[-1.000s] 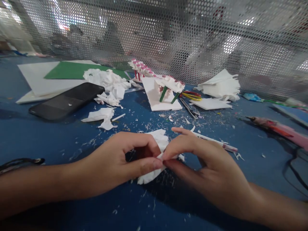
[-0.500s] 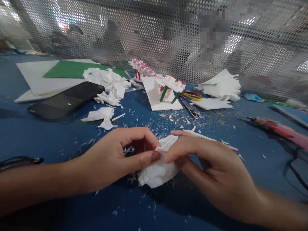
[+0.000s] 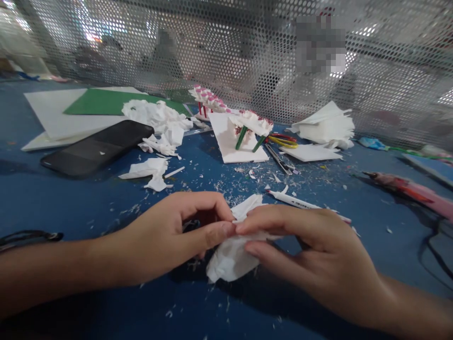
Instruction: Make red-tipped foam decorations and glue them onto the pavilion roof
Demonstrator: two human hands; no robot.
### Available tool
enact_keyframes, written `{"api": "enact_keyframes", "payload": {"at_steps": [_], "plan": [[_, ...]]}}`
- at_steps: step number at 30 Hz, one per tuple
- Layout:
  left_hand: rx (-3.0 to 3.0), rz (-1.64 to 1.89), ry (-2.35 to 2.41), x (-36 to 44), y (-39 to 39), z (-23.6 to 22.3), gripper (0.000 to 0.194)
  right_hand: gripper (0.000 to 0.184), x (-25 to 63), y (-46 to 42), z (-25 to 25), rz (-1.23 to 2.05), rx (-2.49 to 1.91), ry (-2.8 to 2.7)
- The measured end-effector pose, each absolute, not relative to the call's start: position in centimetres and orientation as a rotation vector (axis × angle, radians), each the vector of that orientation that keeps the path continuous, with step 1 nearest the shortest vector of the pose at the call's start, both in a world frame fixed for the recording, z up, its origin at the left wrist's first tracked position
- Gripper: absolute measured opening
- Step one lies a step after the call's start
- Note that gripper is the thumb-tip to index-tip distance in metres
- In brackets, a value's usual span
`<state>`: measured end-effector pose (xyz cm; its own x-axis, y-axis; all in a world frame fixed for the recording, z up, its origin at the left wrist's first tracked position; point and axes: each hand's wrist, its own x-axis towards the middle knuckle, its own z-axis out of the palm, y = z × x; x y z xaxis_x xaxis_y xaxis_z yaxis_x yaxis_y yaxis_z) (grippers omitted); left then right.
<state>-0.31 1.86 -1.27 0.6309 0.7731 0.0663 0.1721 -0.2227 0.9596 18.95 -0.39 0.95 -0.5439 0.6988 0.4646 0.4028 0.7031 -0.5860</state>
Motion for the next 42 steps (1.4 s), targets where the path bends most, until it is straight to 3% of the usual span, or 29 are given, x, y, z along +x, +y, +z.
{"api": "enact_keyframes", "payload": {"at_steps": [21,42], "plan": [[1.836,0.66,0.785,-0.22,2.03,-1.32,0.017,0.006,19.13,-0.94,0.8,0.367,-0.909,-2.356],[2.013,0.637,0.8,-0.3,1.84,-1.63,0.009,0.008,18.79,-0.67,0.93,0.392,-1.012,-2.337]]}}
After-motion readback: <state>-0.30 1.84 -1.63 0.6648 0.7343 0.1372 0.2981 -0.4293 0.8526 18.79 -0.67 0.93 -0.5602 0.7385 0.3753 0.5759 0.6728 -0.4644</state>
